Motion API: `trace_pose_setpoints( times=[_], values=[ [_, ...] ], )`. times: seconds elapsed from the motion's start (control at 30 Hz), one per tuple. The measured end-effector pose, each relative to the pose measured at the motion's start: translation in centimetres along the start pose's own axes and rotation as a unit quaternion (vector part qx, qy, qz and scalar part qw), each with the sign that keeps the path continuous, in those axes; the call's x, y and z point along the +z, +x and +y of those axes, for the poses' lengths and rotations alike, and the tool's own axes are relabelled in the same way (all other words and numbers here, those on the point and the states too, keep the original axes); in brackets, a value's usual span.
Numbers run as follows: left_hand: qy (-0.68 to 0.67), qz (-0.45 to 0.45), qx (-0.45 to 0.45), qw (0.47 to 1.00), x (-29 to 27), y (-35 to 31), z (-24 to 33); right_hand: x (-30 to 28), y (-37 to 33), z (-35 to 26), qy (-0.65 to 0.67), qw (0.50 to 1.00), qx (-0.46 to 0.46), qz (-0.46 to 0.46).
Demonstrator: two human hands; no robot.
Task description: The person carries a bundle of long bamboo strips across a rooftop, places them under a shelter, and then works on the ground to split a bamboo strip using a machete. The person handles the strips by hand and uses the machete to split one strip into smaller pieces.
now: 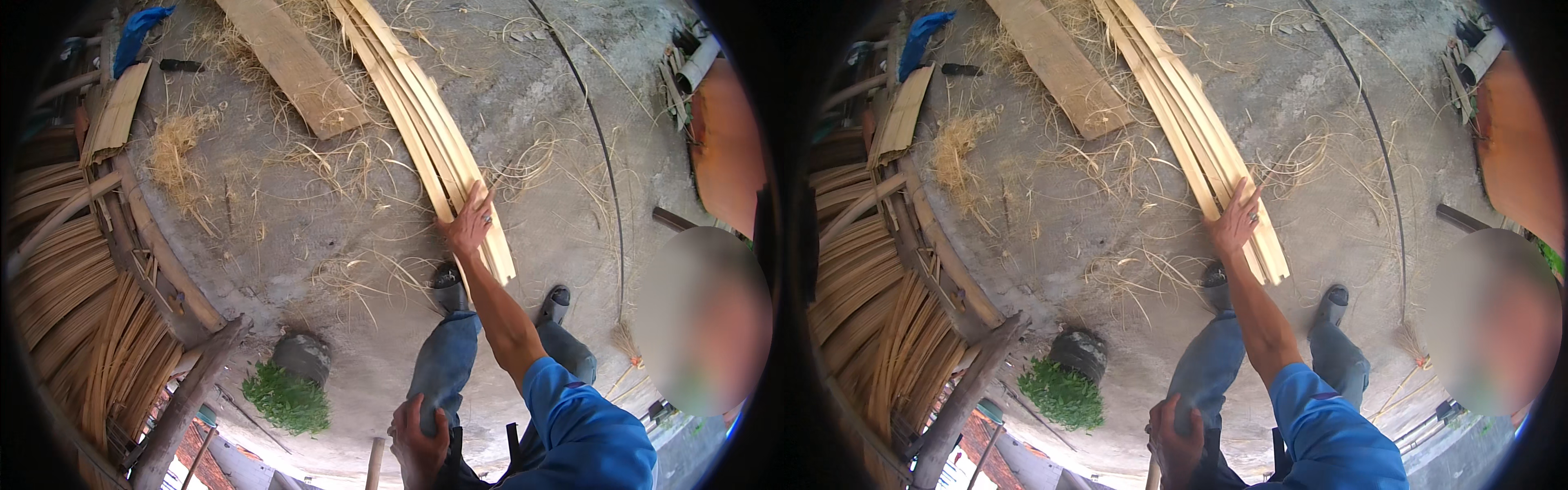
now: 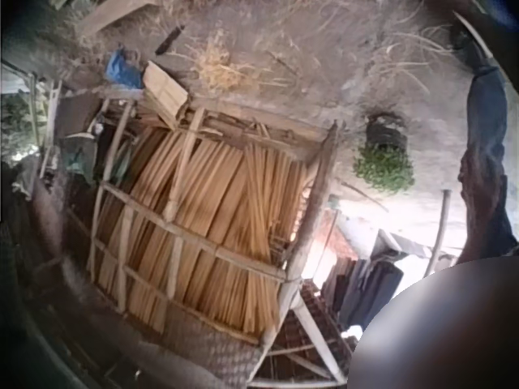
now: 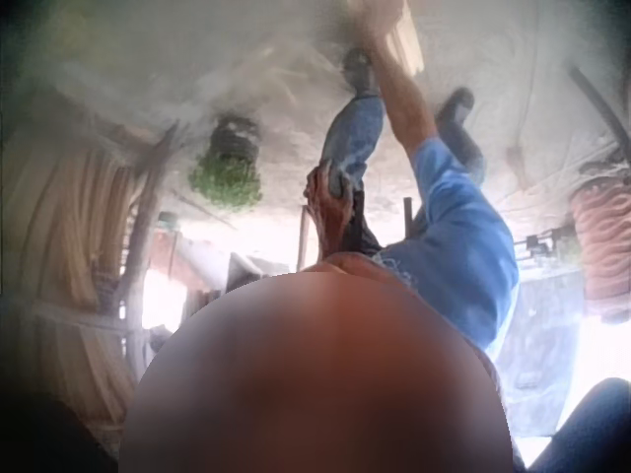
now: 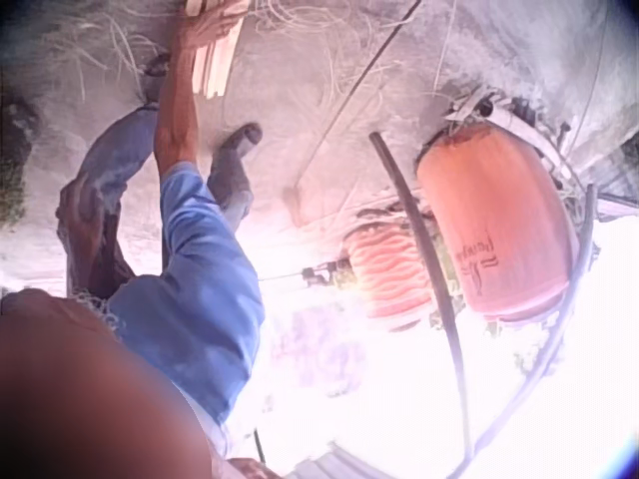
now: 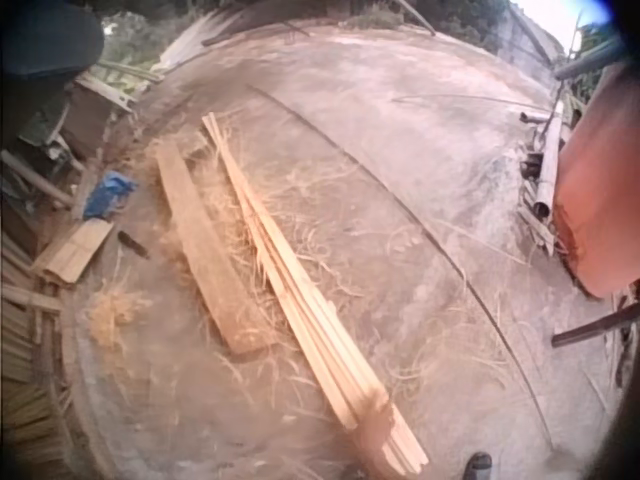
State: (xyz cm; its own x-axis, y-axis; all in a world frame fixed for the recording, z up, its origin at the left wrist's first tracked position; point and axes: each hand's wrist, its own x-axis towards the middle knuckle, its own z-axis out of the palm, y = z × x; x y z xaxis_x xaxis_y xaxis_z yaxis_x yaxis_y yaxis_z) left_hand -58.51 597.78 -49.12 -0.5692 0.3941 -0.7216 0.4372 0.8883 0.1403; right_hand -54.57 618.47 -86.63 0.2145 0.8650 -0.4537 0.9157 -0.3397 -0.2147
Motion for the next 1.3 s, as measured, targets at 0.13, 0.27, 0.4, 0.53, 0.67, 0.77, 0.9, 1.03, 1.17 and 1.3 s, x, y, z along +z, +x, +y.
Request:
trace_pose_setpoints(
  times=[0.13,0.27,0.4,0.53,0.67,0.77,0.9,1.03,1.17,1.3],
  values=[
    [0.015,0.002,-0.034,0.999,-0.4,-0.3,1.0,0.4,2.6,0.5,-0.041,0.998,-0.034,-0.026],
    [0.0,0.03,0.017,0.999,0.5,-0.7,-1.0,-3.4,5.6,4.6,0.09,0.986,-0.051,-0.129],
    [0.023,0.007,0.004,1.0,1.2,-2.1,-1.5,-12.3,5.8,5.7,0.067,0.983,-0.104,-0.134],
    [0.044,-0.022,0.005,0.999,1.9,-4.0,-1.4,-29.9,2.9,1.3,0.099,0.979,-0.105,-0.144],
    [0.046,-0.071,0.028,0.996,3.1,-5.2,-2.0,-49.8,-6.6,-0.9,0.149,0.969,-0.191,-0.053],
    [0.064,-0.141,0.074,0.985,4.4,-3.3,-2.5,-56.9,-15.0,7.0,0.132,0.975,-0.177,-0.014],
    [-0.209,-0.249,0.198,0.925,5.8,0.9,1.7,-59.0,-24.8,19.9,-0.048,0.982,-0.144,-0.111],
    [-0.354,-0.292,0.07,0.886,-3.2,0.2,12.8,-63.3,-32.5,23.1,-0.092,0.97,-0.029,-0.221],
    [-0.395,-0.286,-0.015,0.873,-7.4,-1.4,19.3,-68.1,-36.8,18.8,-0.065,0.973,-0.032,-0.221],
    [-0.605,-0.359,-0.134,0.698,-7.7,-1.3,22.3,-69.5,-41.2,22.1,0.037,0.977,-0.085,-0.192]
  ],
)
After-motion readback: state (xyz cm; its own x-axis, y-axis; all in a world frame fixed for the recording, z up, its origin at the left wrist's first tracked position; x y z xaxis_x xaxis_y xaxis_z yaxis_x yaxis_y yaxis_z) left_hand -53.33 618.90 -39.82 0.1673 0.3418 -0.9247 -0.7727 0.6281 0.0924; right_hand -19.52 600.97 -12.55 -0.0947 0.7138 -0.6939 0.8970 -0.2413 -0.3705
